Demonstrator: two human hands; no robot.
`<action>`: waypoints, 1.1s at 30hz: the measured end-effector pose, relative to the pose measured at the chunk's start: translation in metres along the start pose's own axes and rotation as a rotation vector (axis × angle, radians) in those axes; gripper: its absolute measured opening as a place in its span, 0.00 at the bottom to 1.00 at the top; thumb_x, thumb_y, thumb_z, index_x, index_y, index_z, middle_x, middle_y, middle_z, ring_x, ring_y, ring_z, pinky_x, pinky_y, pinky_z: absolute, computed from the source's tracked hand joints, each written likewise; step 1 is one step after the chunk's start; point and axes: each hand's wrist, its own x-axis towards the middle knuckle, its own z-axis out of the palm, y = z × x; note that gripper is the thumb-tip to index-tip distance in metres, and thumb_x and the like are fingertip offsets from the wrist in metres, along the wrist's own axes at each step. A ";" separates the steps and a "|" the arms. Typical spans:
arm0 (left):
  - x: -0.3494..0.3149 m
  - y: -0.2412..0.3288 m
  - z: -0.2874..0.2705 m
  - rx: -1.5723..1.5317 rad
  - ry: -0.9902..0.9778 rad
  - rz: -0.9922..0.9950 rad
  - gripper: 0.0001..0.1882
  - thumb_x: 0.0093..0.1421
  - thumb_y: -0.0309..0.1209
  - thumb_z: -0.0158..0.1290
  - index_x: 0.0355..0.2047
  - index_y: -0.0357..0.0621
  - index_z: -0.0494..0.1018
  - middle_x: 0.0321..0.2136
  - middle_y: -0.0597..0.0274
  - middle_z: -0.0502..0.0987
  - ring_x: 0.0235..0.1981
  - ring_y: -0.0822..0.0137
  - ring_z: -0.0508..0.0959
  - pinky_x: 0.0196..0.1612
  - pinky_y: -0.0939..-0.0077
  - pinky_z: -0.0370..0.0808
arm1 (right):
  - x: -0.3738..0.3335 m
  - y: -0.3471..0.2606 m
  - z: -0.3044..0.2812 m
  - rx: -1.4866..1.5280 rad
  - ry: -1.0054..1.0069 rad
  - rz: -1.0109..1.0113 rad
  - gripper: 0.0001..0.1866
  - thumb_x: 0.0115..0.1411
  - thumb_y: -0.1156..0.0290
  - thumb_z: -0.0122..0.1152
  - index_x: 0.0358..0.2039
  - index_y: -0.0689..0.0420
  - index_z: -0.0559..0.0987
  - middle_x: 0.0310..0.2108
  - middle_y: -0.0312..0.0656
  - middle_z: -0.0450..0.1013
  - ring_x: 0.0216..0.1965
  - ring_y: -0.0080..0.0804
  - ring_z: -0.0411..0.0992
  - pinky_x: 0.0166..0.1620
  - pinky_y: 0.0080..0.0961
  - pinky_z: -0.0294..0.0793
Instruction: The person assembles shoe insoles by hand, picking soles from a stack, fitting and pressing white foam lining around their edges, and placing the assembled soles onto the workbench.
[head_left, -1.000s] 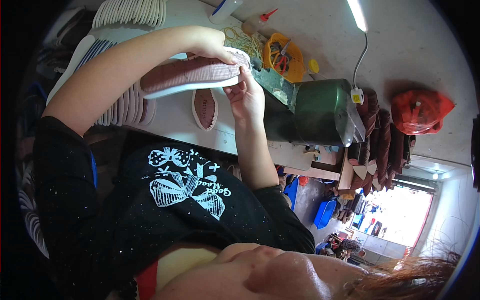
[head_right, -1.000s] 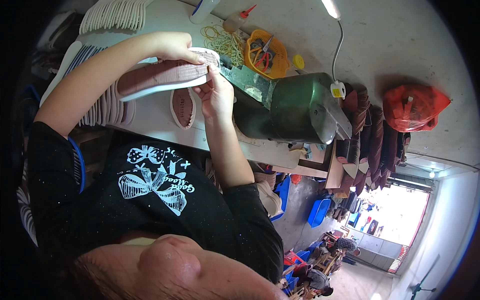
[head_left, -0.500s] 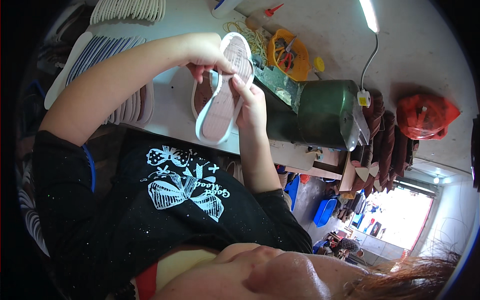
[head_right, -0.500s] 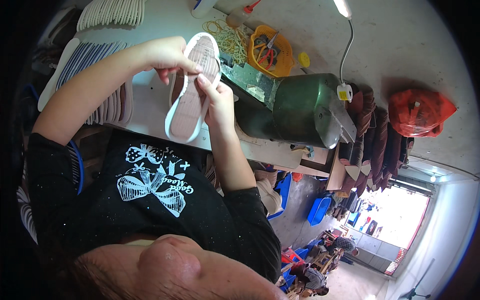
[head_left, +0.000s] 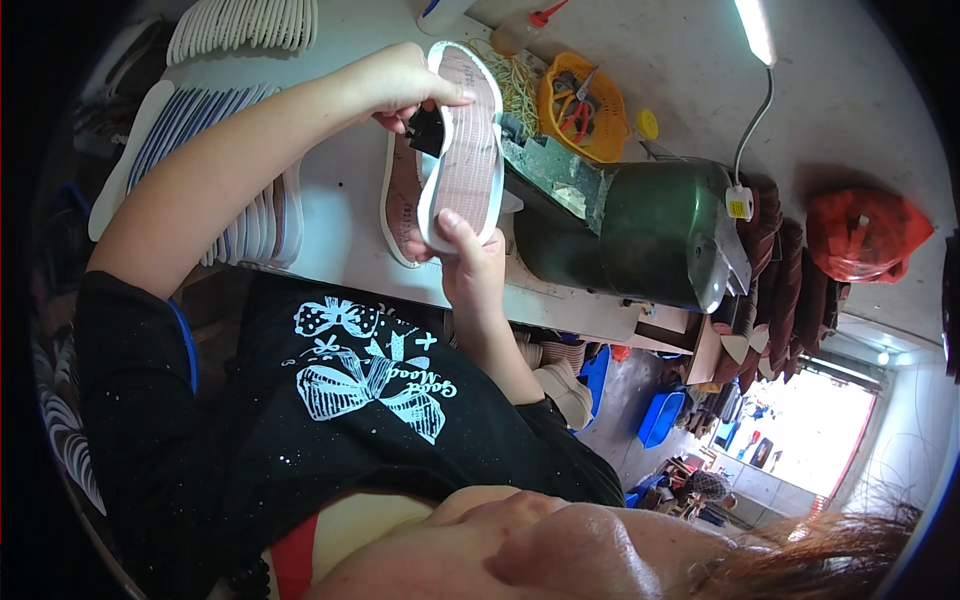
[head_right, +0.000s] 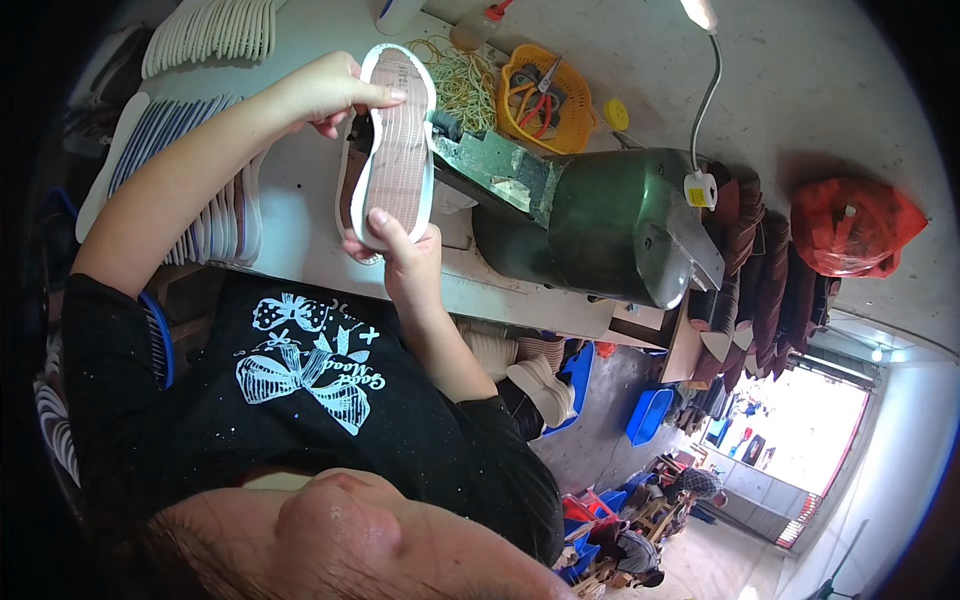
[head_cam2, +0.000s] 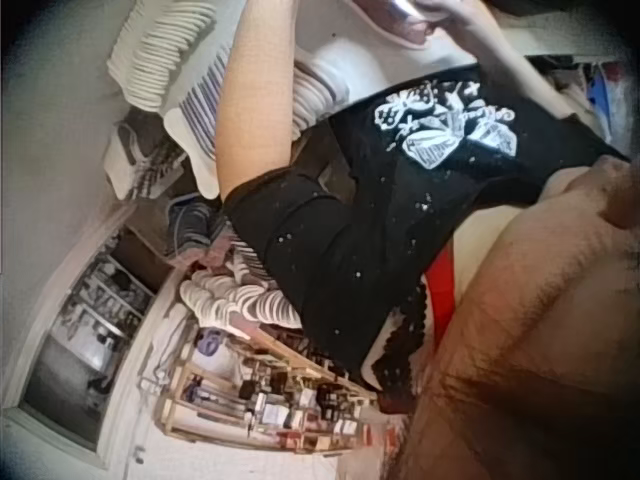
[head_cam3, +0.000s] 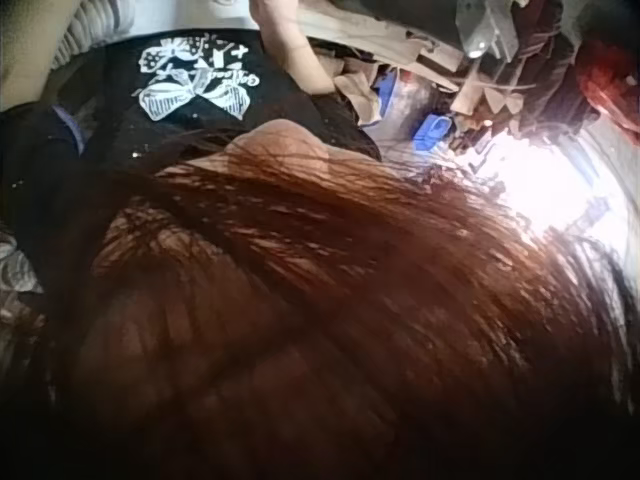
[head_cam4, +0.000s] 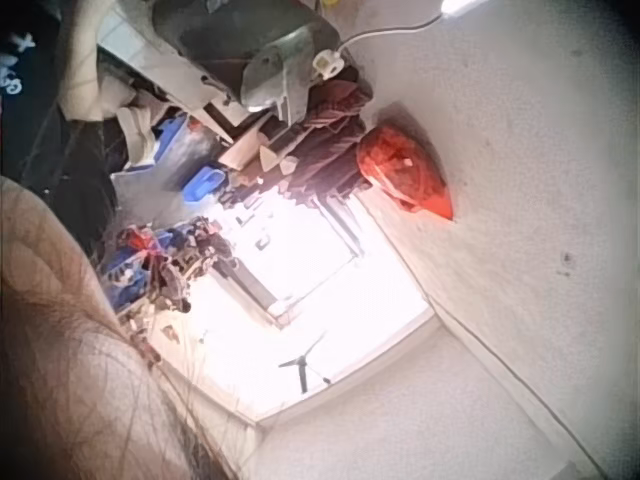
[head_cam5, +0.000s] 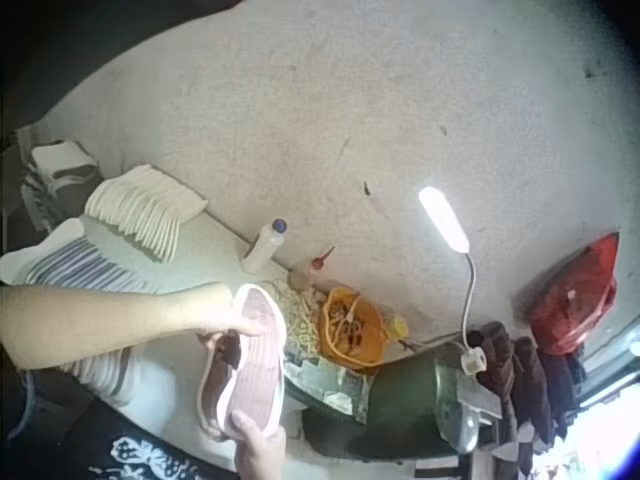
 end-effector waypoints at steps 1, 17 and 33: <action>0.006 0.002 -0.003 0.037 0.014 -0.010 0.28 0.47 0.51 0.61 0.23 0.32 0.73 0.06 0.69 0.61 0.06 0.77 0.61 0.11 0.80 0.63 | 0.005 0.002 0.002 0.024 0.044 -0.032 0.14 0.57 0.67 0.58 0.33 0.67 0.75 0.25 0.50 0.75 0.23 0.33 0.77 0.23 0.20 0.73; 0.086 0.030 -0.031 0.412 -0.718 0.408 0.19 0.51 0.44 0.61 0.30 0.39 0.75 0.27 0.64 0.77 0.30 0.70 0.74 0.32 0.77 0.71 | 0.056 -0.015 0.039 0.126 0.285 -0.136 0.16 0.60 0.60 0.56 0.36 0.61 0.72 0.23 0.44 0.74 0.21 0.28 0.74 0.24 0.18 0.72; -0.002 0.045 -0.034 0.811 -0.448 0.149 0.22 0.54 0.44 0.55 0.38 0.36 0.75 0.33 0.51 0.78 0.33 0.63 0.75 0.39 0.70 0.70 | 0.056 -0.031 0.020 0.048 0.140 -0.079 0.20 0.59 0.58 0.56 0.40 0.65 0.73 0.32 0.47 0.75 0.30 0.35 0.77 0.29 0.24 0.77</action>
